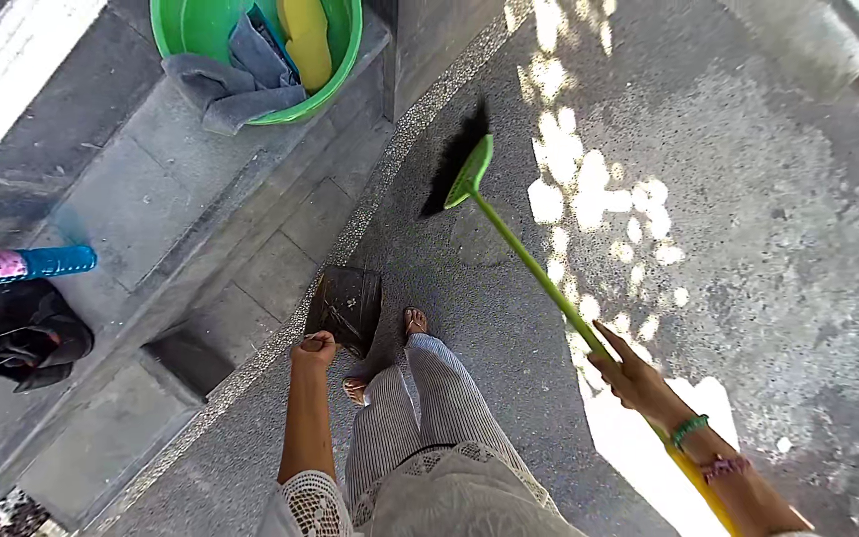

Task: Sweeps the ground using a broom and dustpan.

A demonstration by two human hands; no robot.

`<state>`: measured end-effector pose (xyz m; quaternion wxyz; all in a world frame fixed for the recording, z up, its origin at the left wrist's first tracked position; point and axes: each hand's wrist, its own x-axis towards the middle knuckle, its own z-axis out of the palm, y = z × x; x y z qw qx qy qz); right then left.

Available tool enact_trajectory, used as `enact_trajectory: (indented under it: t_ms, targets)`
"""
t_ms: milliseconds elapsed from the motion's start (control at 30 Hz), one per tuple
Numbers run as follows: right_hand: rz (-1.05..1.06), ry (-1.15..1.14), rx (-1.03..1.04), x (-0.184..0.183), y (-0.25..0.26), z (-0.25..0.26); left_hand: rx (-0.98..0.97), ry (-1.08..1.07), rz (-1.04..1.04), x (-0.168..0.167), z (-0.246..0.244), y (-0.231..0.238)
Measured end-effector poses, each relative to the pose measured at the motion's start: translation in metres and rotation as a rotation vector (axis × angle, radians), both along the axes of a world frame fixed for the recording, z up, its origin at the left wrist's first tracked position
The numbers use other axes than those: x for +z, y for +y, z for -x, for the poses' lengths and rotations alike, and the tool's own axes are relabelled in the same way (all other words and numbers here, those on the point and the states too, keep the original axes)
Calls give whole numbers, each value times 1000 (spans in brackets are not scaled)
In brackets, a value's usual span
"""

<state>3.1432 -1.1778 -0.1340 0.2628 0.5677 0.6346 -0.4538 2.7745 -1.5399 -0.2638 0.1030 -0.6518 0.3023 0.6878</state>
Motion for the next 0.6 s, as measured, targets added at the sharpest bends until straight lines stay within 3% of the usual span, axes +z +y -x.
enact_trajectory:
  t_ms: [167, 300, 400, 600]
  targets:
    - [45, -69, 17, -81, 5, 71, -16, -23, -18, -3, -2, -8]
    - [147, -270, 297, -115, -72, 108, 1, -14, -23, -6, -2, -15]
    - [268, -330, 451, -96, -119, 111, 45, -23, -14, -8, 2, -20]
    - [257, -106, 320, -19, -85, 97, 76, -31, -76, 12, -17, -91]
